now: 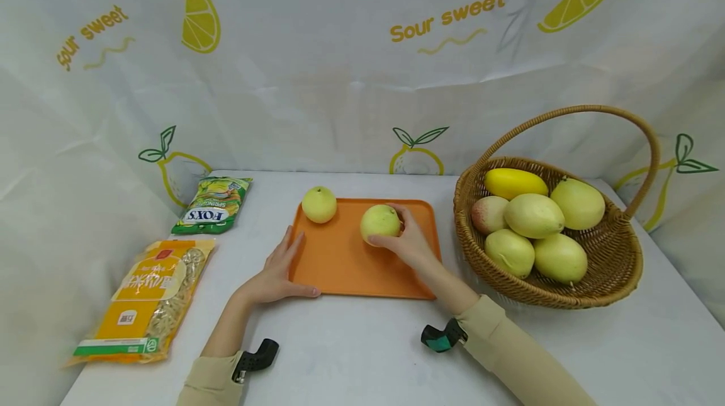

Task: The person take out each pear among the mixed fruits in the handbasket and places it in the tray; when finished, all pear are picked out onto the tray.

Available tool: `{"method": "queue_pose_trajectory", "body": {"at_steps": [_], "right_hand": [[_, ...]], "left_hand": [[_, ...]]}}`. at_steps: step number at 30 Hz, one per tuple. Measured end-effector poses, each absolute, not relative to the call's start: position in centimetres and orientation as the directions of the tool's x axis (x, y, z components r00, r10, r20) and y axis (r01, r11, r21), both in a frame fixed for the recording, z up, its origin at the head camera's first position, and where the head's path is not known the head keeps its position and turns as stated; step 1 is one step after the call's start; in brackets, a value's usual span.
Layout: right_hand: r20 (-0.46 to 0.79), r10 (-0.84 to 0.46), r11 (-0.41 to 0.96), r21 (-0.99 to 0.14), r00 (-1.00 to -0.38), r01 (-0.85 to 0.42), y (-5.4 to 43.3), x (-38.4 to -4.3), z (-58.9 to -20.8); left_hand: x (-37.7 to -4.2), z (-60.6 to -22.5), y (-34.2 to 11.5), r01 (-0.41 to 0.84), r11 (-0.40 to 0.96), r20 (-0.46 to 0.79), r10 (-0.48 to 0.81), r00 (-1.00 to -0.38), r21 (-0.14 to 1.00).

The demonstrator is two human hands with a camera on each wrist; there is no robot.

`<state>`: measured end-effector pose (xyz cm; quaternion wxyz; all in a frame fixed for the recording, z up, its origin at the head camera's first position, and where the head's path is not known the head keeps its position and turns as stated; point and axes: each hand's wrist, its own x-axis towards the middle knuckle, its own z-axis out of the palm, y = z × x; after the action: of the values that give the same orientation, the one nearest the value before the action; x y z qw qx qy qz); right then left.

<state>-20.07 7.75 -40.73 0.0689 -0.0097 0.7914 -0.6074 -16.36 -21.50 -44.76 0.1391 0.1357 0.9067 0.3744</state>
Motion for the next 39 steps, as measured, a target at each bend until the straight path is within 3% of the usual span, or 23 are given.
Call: {"method": "queue_pose_trajectory", "body": {"at_steps": [39], "right_hand": [[-0.102,-0.121,0.317,-0.947,-0.987,0.059,5.1,-24.7,-41.4]], "left_hand": [[-16.3,-44.6,-21.5,0.139,0.688,-0.159,0.350,-0.923,0.712]]}}
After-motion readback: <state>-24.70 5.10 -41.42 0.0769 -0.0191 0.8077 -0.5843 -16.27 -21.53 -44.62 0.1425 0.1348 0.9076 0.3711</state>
